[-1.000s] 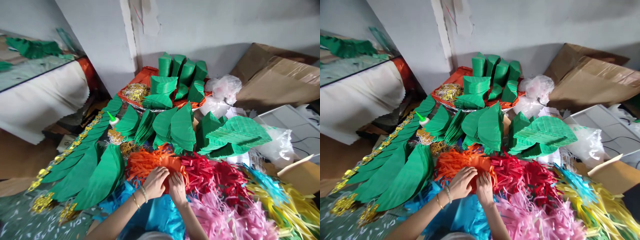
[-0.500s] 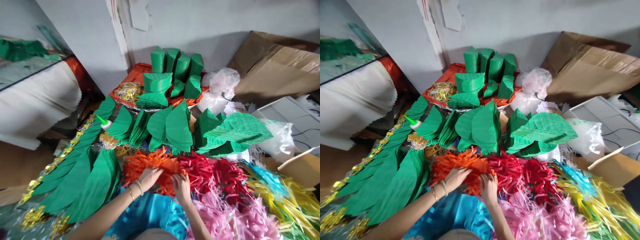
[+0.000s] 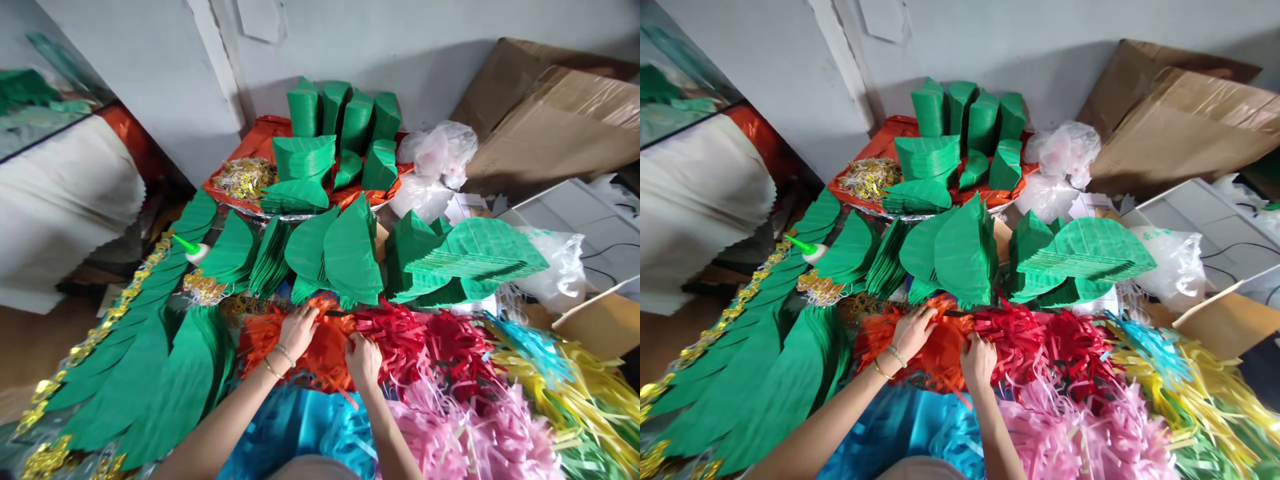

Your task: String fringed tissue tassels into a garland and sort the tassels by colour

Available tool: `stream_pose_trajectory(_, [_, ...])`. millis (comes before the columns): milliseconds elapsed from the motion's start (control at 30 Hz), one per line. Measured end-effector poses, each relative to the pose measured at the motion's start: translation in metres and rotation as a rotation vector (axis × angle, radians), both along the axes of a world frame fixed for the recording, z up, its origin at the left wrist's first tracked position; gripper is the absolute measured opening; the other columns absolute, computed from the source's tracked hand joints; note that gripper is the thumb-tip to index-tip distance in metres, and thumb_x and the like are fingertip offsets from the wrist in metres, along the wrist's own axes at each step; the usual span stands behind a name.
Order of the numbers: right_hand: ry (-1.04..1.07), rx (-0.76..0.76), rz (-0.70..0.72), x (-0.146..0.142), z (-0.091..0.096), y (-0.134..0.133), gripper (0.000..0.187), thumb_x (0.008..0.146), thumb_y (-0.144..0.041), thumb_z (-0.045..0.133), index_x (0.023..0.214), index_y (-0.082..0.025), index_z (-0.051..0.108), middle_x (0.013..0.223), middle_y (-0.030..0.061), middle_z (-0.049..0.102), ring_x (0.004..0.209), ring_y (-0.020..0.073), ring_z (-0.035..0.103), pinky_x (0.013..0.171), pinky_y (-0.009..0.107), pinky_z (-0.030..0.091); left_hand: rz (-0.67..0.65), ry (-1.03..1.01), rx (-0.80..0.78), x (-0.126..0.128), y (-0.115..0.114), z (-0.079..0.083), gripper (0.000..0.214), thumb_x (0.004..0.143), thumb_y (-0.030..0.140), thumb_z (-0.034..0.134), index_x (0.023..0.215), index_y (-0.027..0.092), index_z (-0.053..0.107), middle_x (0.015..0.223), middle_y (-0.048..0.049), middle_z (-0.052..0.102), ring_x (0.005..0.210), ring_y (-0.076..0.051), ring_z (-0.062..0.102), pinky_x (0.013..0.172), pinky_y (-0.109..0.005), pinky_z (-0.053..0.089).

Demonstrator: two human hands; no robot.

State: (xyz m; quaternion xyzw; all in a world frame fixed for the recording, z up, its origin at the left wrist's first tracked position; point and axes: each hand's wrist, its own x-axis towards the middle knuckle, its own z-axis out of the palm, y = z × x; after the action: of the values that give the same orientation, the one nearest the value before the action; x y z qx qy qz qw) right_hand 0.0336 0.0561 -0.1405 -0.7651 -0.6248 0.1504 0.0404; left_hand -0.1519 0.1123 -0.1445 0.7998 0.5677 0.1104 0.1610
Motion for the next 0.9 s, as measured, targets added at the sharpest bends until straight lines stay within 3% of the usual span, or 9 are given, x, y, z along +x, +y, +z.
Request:
stream_pose_trajectory(67, [-0.004,-0.017,0.007,0.000,0.001,0.002,0.017,0.087,-0.024,0.052,0.083,-0.021,0.069,0.072,0.0089,0.072,0.074,0.0246,0.068,0.072,0.032,0.044,-0.044,0.003,0.057,0.010,-0.014,0.007,0.034,0.091,0.011,0.041,0.120,0.020,0.057,0.122,-0.0152,0.062,0.107,-0.029,0.061,0.089,-0.044,0.047])
stream_pose_trajectory(133, [-0.005,-0.027,0.018,0.000,0.002,0.003,0.017,0.085,-0.022,0.053,0.089,-0.020,0.069,0.077,0.0108,0.073,0.077,0.0252,0.069,0.075,0.034,0.043,-0.192,0.002,0.087,0.022,-0.033,0.008,0.040,0.090,0.007,0.038,0.123,0.021,0.056,0.123,-0.0133,0.062,0.109,-0.026,0.060,0.094,-0.043,0.046])
stream_pose_trajectory(233, [-0.007,-0.040,0.033,-0.001,0.002,0.005,0.017,0.085,-0.020,0.054,0.091,-0.020,0.069,0.079,0.0102,0.074,0.079,0.0243,0.069,0.076,0.033,0.043,-0.335,0.020,0.058,0.033,-0.060,-0.003,0.044,0.083,0.001,0.041,0.121,0.016,0.058,0.119,-0.0137,0.064,0.110,-0.025,0.060,0.094,-0.039,0.048])
stream_pose_trajectory(333, [-0.022,-0.051,0.034,-0.001,0.003,0.005,0.015,0.087,-0.023,0.053,0.085,-0.021,0.068,0.071,0.0067,0.072,0.071,0.0225,0.068,0.068,0.031,0.042,-0.307,0.047,0.042,0.032,-0.072,-0.021,0.046,0.078,-0.001,0.044,0.120,0.010,0.060,0.123,-0.0182,0.062,0.116,-0.029,0.057,0.095,-0.043,0.047])
stream_pose_trajectory(400, [-0.038,-0.043,0.031,0.002,0.007,0.005,0.014,0.085,-0.021,0.055,0.094,-0.020,0.066,0.080,0.0073,0.072,0.077,0.0229,0.067,0.065,0.029,0.042,-0.275,0.059,0.033,0.029,-0.072,-0.030,0.044,0.079,0.000,0.045,0.119,0.009,0.061,0.121,-0.0200,0.063,0.114,-0.032,0.057,0.093,-0.047,0.047])
stream_pose_trajectory(500, [-0.105,0.024,0.049,0.010,0.016,0.000,0.033,0.082,-0.012,0.055,0.114,-0.016,0.061,0.102,0.0118,0.069,0.096,0.0264,0.061,0.068,0.031,0.043,-0.235,0.051,0.021,0.026,-0.066,-0.036,0.044,0.079,0.001,0.046,0.119,0.010,0.062,0.118,-0.0194,0.064,0.107,-0.032,0.061,0.088,-0.047,0.048])
stream_pose_trajectory(633, [-0.207,0.231,0.233,0.007,0.025,-0.013,0.041,0.081,-0.005,0.052,0.121,-0.013,0.058,0.112,0.0157,0.064,0.103,0.0300,0.054,0.082,0.039,0.043,-0.239,-0.019,0.015,0.025,-0.052,-0.038,0.049,0.075,0.003,0.051,0.121,0.016,0.061,0.123,-0.0134,0.064,0.109,-0.027,0.060,0.094,-0.042,0.047])
stream_pose_trajectory(767, [-0.106,0.280,0.454,-0.018,0.010,-0.026,0.029,0.082,-0.002,0.049,0.103,-0.016,0.064,0.095,0.0101,0.066,0.086,0.0231,0.057,0.079,0.035,0.044,-0.225,-0.102,0.023,0.020,-0.039,-0.036,0.054,0.074,0.005,0.051,0.125,0.021,0.056,0.128,-0.0086,0.061,0.115,-0.024,0.058,0.101,-0.042,0.045])
stream_pose_trajectory(900, [-0.113,0.287,0.437,-0.027,-0.016,-0.031,0.036,0.078,-0.002,0.052,0.111,-0.011,0.064,0.106,0.0146,0.066,0.095,0.0264,0.058,0.087,0.039,0.044,-0.218,-0.156,0.023,0.009,-0.030,-0.025,0.048,0.073,0.007,0.054,0.119,0.022,0.058,0.127,-0.0050,0.063,0.115,-0.023,0.057,0.102,-0.040,0.045])
